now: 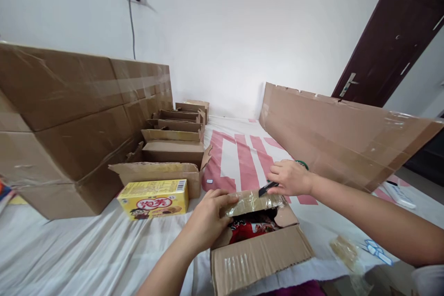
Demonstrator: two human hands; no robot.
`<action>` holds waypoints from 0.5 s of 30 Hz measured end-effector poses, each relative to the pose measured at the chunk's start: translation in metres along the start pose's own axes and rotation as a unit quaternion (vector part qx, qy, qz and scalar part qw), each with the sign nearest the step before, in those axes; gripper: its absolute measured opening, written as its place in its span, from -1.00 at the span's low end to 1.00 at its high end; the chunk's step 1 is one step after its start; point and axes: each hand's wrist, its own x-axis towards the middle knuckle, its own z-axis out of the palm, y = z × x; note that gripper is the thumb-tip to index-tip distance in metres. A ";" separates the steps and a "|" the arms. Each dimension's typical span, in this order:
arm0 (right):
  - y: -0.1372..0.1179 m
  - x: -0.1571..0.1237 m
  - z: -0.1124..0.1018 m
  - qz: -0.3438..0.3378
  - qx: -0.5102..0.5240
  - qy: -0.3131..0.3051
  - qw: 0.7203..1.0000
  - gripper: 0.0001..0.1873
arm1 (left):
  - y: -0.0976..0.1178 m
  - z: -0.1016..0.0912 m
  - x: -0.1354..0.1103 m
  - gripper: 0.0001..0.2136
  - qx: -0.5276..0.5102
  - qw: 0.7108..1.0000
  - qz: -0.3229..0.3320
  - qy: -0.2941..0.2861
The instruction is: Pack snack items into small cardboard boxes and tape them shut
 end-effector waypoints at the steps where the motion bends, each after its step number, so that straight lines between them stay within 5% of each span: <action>1: 0.000 0.000 0.001 -0.007 -0.001 -0.002 1.000 -0.47 | 0.000 0.000 0.000 -0.53 0.000 1.000 -0.003 -0.002; 15: -0.007 -0.009 0.013 -0.049 0.052 -0.018 0.997 -0.47 | 0.000 0.002 0.001 -0.51 -0.005 1.000 -0.011 -0.012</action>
